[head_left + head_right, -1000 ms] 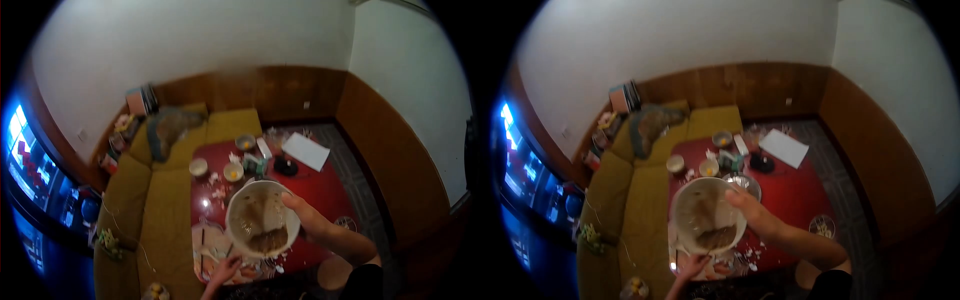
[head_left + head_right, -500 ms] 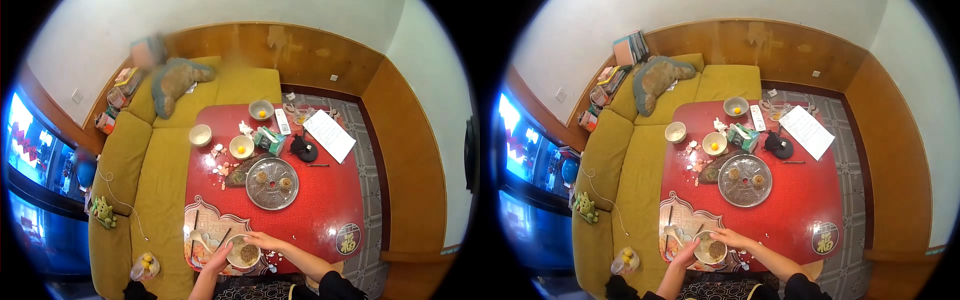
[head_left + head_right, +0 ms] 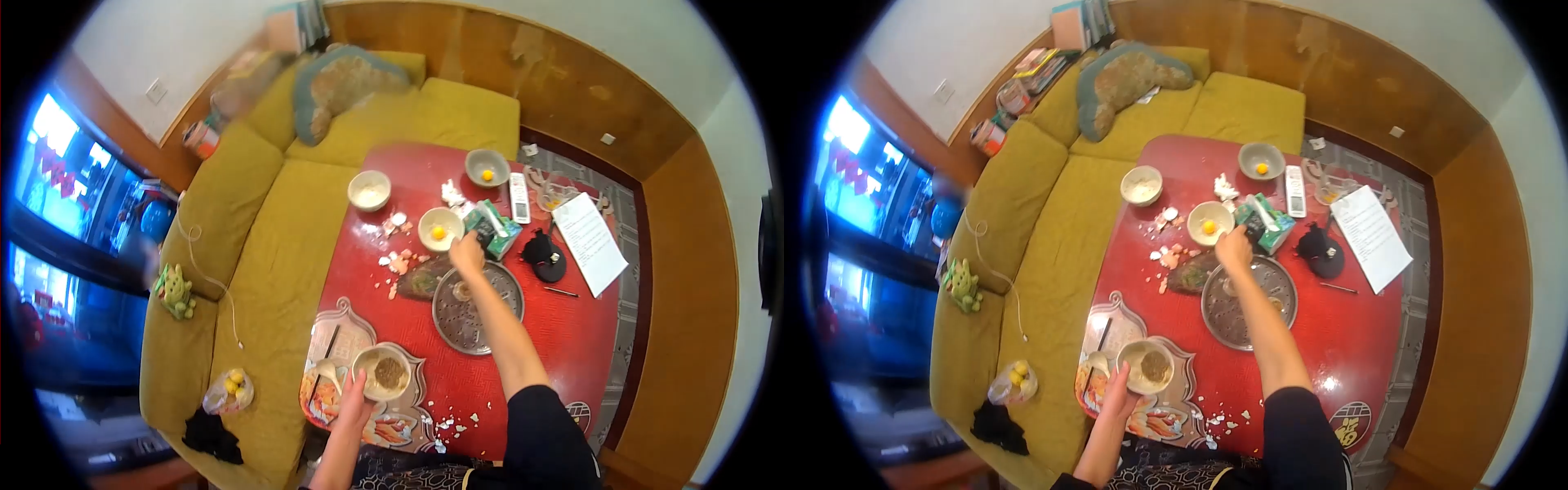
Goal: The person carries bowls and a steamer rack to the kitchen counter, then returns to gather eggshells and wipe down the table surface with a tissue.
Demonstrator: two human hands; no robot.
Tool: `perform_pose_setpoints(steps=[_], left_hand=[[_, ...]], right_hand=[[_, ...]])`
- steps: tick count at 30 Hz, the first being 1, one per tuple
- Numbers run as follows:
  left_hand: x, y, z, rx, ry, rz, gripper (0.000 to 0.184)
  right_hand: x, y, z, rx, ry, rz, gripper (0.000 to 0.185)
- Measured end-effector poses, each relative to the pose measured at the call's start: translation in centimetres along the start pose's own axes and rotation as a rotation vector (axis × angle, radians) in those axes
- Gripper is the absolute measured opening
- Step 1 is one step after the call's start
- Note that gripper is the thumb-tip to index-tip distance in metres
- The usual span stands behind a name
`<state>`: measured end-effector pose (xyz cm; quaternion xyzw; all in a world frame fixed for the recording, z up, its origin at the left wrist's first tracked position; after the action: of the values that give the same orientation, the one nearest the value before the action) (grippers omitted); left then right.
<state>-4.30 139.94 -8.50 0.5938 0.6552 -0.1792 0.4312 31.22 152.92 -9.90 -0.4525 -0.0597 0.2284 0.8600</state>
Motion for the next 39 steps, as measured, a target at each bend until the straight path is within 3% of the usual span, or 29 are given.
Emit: perform_pose_setpoints(steps=[3,8,12,14,15,18,21,24,30,33,36,38,39], left_hand=[[1.3,1.3,-0.3,-0.008,0.039,-0.091,0.038],[4.6,1.8,0.4,-0.074,0.039,-0.053,0.041],[6.1,2.3,0.6,-0.086,0.010,-0.014,0.043],[7.4,2.1,1.4,-0.097,-0.007,-0.012,0.043],[7.8,2.1,1.5,-0.104,-0.020,-0.007,0.043],[7.0,3.4,0.8,-0.082,-0.029,-0.062,0.042],[6.5,3.4,0.4,0.004,0.054,-0.098,0.038],[7.1,2.5,0.3,0.068,0.181,-0.108,0.038],[6.6,3.2,-0.6,-0.007,0.073,-0.115,0.042],[8.4,1.6,0.7,-0.216,0.051,0.125,0.044],[7.4,1.4,-0.5,-0.170,0.013,0.080,0.047],[5.9,1.6,-1.8,-0.175,0.000,0.052,0.048],[6.2,0.7,-1.7,-0.267,-0.029,0.060,0.046]], right_hand=[[1.6,2.3,0.0,-0.039,0.004,0.025,0.041],[1.7,3.2,0.1,-0.034,0.027,-0.028,0.035],[-0.6,3.2,-0.8,0.061,-0.342,0.001,0.032],[-3.8,2.6,-1.4,0.267,-0.451,0.190,0.033],[-6.2,0.1,0.2,0.159,-0.434,0.383,0.037],[-11.1,-1.2,0.2,0.152,-0.485,0.560,0.032],[-13.3,-2.8,0.5,0.302,-0.562,0.469,0.025],[-13.3,-3.1,-0.2,0.342,-0.478,0.380,0.025],[-15.9,-1.5,-0.6,0.140,-0.645,0.574,0.025],[-16.9,-1.4,0.0,0.085,-0.731,0.609,0.030],[-17.5,-1.1,1.1,0.021,-0.801,0.730,0.038],[-16.6,-0.8,2.3,0.141,-0.884,0.835,0.047],[-15.5,-0.8,3.7,0.126,-0.781,0.813,0.054]])
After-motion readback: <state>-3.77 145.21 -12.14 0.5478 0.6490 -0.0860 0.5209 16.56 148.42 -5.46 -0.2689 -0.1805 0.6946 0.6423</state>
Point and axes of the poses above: each hand's wrist, its own x-axis towards the middle knuckle, its own y-axis out of the palm, z = x × y, the point moved 2 cm from there along x, towards the middle knuckle, and after that the axes turned 15 degrees about -z, right-handed, at the moved point
